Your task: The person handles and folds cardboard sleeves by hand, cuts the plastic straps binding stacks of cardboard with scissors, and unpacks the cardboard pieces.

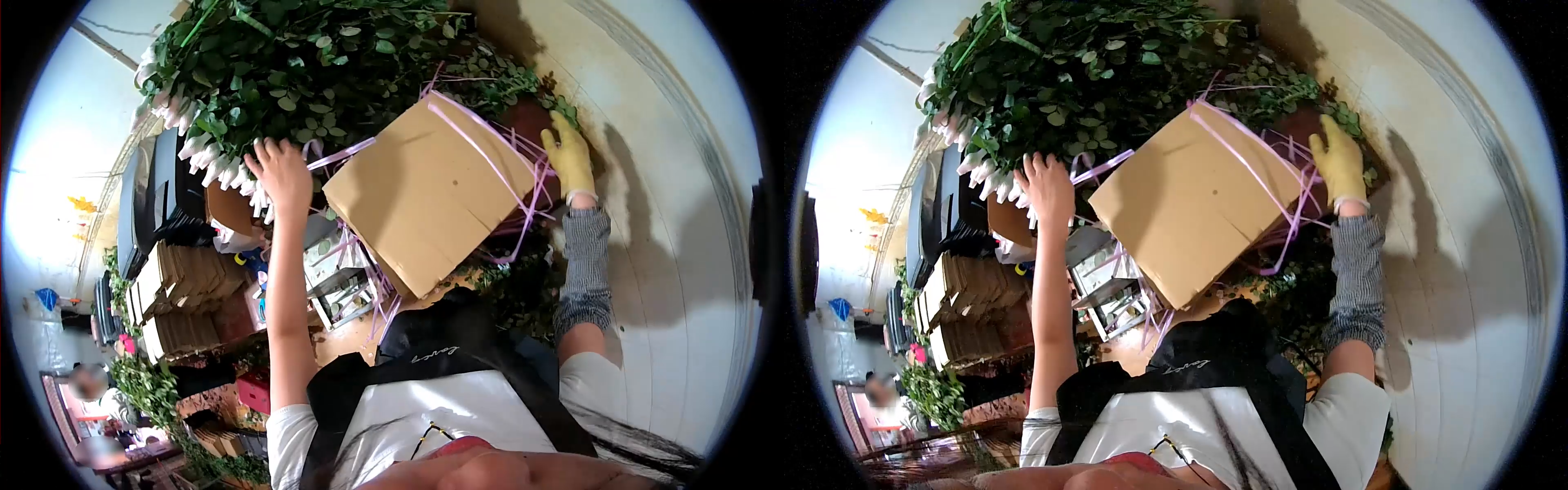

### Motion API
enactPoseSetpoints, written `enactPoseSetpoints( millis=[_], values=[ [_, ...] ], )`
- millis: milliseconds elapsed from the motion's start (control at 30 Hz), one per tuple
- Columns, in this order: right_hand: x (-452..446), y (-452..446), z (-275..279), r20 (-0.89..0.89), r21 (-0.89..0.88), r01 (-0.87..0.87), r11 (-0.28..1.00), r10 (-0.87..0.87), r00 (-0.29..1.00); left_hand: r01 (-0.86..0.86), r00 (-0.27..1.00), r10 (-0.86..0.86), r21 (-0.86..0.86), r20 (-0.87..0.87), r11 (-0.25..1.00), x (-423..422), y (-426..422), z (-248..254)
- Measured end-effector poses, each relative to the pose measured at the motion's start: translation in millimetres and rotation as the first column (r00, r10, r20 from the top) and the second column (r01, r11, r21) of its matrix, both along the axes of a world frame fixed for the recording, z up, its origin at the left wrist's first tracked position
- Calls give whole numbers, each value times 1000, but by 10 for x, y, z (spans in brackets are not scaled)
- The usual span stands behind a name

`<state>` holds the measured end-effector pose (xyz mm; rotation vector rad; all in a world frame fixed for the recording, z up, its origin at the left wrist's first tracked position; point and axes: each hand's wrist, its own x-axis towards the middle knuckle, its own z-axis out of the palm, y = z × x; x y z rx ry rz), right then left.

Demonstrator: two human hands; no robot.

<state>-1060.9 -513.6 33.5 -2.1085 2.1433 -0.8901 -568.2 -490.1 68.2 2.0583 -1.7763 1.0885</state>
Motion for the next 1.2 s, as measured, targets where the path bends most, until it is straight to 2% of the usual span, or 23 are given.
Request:
enactPoseSetpoints(
  millis=[33,67,100,133,200,267,300,333,433,467,500,533,567,600,667,767,833,867,900,1000,1067,1167,1200],
  values=[
    [180,33,39,271,-126,-123,984,153,950,190,981,-187,46,-51,981,-241,124,266],
    [444,118,196,338,-197,-316,928,367,867,408,865,-391,-14,-313,913,-528,196,265],
    [691,267,356,339,-200,-476,856,516,787,632,704,-585,-21,-403,775,-756,266,163],
    [901,382,473,203,-257,-589,766,639,742,794,504,-532,122,-681,596,-1062,479,293],
    [1114,432,454,-111,-276,-700,658,702,704,811,580,-596,324,-555,487,-1286,561,-32],
    [1097,556,426,-232,-95,-745,660,714,661,727,680,-554,346,-480,593,-1258,574,-298],
    [965,494,313,-275,-26,-737,675,704,654,725,682,-554,343,-477,597,-1243,592,-349],
    [818,406,230,-112,-131,-705,697,696,709,714,694,-553,340,-461,612,-1241,616,-332],
    [-15,-71,-369,265,-85,-348,934,358,895,707,692,-537,307,-482,637,-1252,624,-334],
    [-263,-137,-294,-27,157,-88,984,93,995,716,680,-540,294,-495,633,-1248,618,-328],
    [-390,-209,-156,-290,385,73,920,45,956,723,672,-553,275,-492,634,-1234,619,-345],
    [-551,-294,-324,-173,252,26,967,18,985,716,676,-555,254,-484,650,-1233,611,-339],
    [-408,-359,-199,184,99,-148,984,128,975,727,663,-565,242,-491,643,-1236,571,-320],
    [-205,-360,-170,501,-69,-282,957,278,819,732,654,-556,244,-513,636,-1237,609,-344],
    [532,-41,557,659,-19,-571,821,440,610,753,624,-582,202,-522,627,-1231,602,-441],
    [1304,-138,614,548,-4,-818,575,686,479,793,548,-612,123,-570,596,-1240,556,-545],
    [1479,-730,190,139,65,-832,551,821,554,800,498,-626,39,-600,599,-1270,538,-682],
    [1529,-1005,66,84,131,-791,598,788,610,817,454,-650,-7,-609,576,-1251,506,-699],
    [1680,-972,267,181,162,-809,564,789,587,816,471,-592,68,-654,574,-1242,523,-609],
    [1488,-2089,-315,564,191,-828,528,631,533,803,450,-712,-103,-539,586,-1286,296,-1008],
    [1416,-2020,-242,605,273,-758,592,507,614,799,453,-722,-121,-523,589,-1213,312,-998],
    [1284,-1634,15,677,339,-676,654,330,658,609,581,-501,-66,-641,790,-1259,458,-835],
    [1243,-1464,122,711,353,-659,664,267,650,611,579,-502,-67,-642,789,-1269,477,-801]
  ],
)
